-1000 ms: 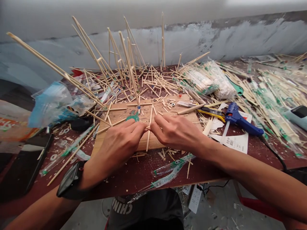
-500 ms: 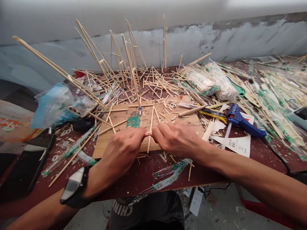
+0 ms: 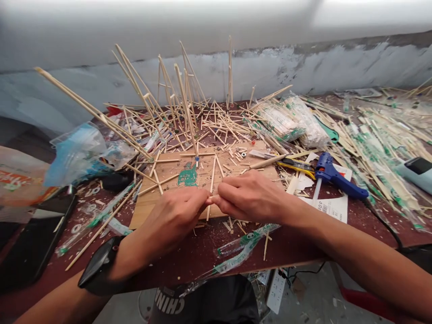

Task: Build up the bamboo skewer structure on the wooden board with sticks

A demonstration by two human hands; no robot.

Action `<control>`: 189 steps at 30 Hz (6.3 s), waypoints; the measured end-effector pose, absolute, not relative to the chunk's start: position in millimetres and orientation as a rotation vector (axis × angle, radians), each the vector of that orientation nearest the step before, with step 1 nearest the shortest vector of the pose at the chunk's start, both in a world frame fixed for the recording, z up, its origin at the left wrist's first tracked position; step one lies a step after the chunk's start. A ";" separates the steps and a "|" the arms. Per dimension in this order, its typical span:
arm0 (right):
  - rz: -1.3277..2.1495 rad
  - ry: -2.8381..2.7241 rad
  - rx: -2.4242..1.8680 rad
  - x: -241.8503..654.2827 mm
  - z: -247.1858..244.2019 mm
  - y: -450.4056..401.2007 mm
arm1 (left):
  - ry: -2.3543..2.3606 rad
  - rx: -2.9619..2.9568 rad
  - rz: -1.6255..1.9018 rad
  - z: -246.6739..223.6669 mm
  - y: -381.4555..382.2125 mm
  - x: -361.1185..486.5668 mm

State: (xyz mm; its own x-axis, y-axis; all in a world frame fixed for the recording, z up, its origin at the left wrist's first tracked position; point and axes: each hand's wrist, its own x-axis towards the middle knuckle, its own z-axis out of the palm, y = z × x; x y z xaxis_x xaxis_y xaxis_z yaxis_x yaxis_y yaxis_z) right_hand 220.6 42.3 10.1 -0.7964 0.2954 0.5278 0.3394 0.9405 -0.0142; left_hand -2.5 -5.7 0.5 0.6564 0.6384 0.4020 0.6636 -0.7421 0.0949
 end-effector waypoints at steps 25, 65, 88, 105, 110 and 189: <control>1.248 -2.110 -0.192 208.9 18.1 2.6 | -0.580 -3.322 -0.976 5.9 -23.7 13.2; 0.391 -2.821 -1.052 304.4 32.6 117.2 | -1.164 -2.749 -0.329 21.7 5.6 26.9; 1.023 -1.468 -0.696 272.8 29.7 108.3 | -1.425 -2.930 -0.569 -0.5 42.9 63.0; 1.129 -1.315 -0.707 254.2 11.0 101.6 | -1.166 -2.901 -0.760 -3.3 44.0 72.8; 1.063 -1.319 -0.699 253.6 8.9 100.5 | -1.076 -2.805 -0.704 -3.4 44.6 75.8; 1.627 -1.322 -0.491 246.4 18.6 73.0 | -1.583 -3.329 -0.923 -3.5 48.6 70.0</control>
